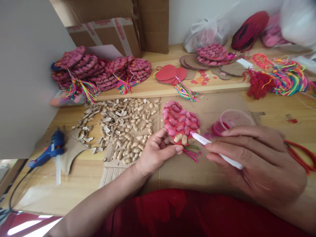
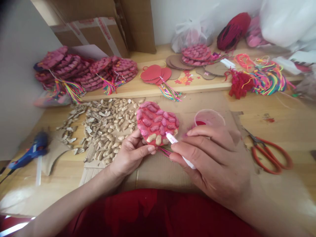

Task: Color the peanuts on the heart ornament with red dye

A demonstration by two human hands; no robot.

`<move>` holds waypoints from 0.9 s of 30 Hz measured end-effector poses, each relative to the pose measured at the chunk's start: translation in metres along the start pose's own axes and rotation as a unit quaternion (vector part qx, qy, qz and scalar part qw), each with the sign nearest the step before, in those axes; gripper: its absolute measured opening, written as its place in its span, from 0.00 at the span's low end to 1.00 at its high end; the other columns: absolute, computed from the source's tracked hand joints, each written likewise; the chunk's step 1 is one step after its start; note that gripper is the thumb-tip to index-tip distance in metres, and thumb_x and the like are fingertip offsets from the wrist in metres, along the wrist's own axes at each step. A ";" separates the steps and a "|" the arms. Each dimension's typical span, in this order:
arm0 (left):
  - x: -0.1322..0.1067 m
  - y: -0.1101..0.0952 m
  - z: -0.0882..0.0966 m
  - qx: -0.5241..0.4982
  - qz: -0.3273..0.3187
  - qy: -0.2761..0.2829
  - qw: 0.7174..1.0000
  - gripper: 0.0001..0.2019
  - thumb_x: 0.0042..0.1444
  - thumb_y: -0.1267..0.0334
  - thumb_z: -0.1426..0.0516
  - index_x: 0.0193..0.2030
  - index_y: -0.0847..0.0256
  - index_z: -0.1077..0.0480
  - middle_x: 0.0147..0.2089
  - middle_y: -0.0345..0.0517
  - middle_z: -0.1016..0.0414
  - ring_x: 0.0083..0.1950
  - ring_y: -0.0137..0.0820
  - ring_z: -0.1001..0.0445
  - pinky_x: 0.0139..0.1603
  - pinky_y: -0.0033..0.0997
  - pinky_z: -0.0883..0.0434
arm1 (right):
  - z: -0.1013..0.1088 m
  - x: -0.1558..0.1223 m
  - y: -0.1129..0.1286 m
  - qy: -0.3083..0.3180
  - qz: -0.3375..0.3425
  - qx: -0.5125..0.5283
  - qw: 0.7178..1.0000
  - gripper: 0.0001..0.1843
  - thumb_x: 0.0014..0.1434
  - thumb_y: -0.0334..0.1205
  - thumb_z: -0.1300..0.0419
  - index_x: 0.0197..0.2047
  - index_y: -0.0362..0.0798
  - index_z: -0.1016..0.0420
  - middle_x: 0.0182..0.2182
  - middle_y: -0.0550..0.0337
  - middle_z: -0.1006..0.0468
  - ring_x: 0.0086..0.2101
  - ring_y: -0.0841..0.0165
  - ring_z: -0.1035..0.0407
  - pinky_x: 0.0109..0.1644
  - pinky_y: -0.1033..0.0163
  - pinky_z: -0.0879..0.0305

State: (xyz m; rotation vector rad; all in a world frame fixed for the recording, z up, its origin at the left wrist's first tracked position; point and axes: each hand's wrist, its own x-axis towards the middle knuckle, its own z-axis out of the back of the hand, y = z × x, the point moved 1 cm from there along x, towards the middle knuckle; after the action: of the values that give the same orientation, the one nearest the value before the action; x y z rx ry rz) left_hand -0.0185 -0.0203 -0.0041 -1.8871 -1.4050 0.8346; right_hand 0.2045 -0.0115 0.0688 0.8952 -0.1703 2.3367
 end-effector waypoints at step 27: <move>0.003 -0.010 0.000 -0.065 0.053 -0.060 0.995 0.15 0.47 0.72 0.28 0.42 0.63 0.20 0.36 0.41 0.20 0.31 0.21 0.24 0.35 0.18 0.25 | 0.005 0.001 -0.005 -0.014 -0.061 0.057 0.996 0.08 0.62 0.37 0.34 0.45 0.52 0.23 0.34 0.61 0.17 0.44 0.64 0.26 0.57 0.54 0.29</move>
State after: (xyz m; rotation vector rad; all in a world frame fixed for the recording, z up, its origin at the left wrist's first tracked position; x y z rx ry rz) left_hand -0.0236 -0.0154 0.0030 -2.0561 -1.4730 0.9409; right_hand 0.2095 -0.0084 0.0730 0.9672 0.0054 2.2395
